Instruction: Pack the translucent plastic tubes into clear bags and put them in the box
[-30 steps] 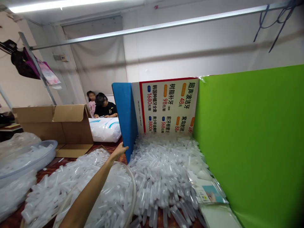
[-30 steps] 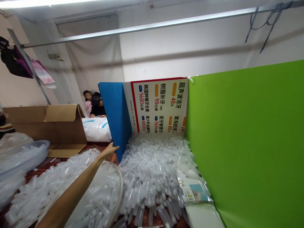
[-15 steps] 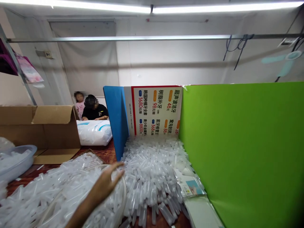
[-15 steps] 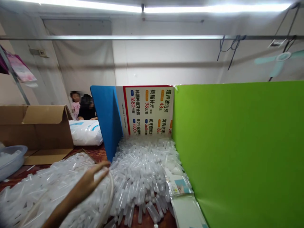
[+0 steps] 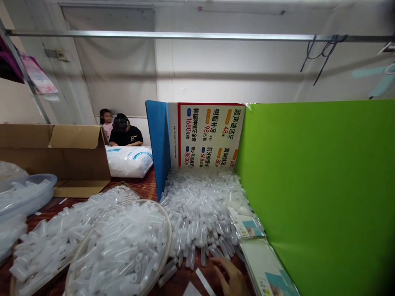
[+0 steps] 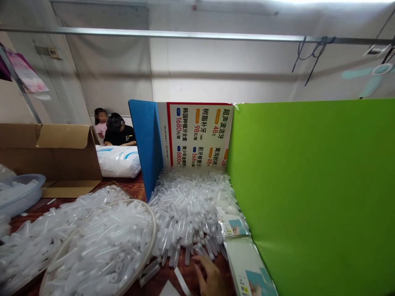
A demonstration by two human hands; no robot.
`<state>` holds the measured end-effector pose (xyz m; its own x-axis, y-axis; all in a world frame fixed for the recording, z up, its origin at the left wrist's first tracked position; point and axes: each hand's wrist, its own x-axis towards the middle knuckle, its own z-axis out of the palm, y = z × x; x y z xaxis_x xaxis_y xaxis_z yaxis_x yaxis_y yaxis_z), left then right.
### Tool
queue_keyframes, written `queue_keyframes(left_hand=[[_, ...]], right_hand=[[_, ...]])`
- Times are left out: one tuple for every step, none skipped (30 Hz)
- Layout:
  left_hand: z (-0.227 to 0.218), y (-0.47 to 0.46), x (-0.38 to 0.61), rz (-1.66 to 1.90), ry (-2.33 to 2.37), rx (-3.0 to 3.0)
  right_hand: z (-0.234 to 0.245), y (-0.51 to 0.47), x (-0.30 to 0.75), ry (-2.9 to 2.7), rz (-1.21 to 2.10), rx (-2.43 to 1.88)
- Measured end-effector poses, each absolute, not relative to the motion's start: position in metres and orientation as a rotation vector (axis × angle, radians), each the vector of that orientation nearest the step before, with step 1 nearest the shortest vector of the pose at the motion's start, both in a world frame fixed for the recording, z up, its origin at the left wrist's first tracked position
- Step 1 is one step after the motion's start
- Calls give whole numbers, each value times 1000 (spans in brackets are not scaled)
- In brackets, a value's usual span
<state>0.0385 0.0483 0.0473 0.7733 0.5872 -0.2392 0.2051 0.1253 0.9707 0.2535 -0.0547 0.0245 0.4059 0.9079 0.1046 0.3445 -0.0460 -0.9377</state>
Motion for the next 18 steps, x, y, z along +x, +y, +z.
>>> queue_keyframes(left_hand=[[41,49,37,357,682,1435],[36,51,34,404,679,1420],[31,53,30,440,673,1404],[26,55,27,458,664,1388],[21,56,23,464,653,1371],[16,56,20,464,644,1352],[12,53,17,461,637,1332],[9,49,14,454,635,1312],[6,43,12,441,636,1294],[5,35,9,430,639,1273],[5,28,7,424,641,1242],[8,20,6,420,638,1203],[12,15,5,428,633,1152],[17,12,6,437,635,1095],[22,10,7,440,627,1056],[26,11,9,441,615,1034],[30,12,12,437,612,1015],[33,15,15,435,612,1009]], right_hand=[[14,-50,261,-1218,444,-1696],[1,-46,269,-1298,241,-1762],[-13,-42,274,-1366,93,-1807],[-26,-40,278,-1435,-5,-1834],[-38,-37,280,-1491,-68,-1847],[-48,-35,280,-1519,-111,-1855],[-54,-34,278,-1523,-131,-1863],[-56,-32,274,-1500,-134,-1874],[-54,-32,270,-1454,-120,-1884],[-49,-32,265,-1387,-81,-1885],[-43,-32,261,-1312,-29,-1883],[-36,-32,258,-1235,30,-1871],[-28,-32,255,-1161,96,-1856],[-22,-32,254,-1126,128,-1863],[-16,-33,252,-1099,164,-1871],[-11,-34,251,-1062,229,-1862],[-6,-36,249,-1004,331,-1819],[-1,-39,247,-914,472,-1731]])
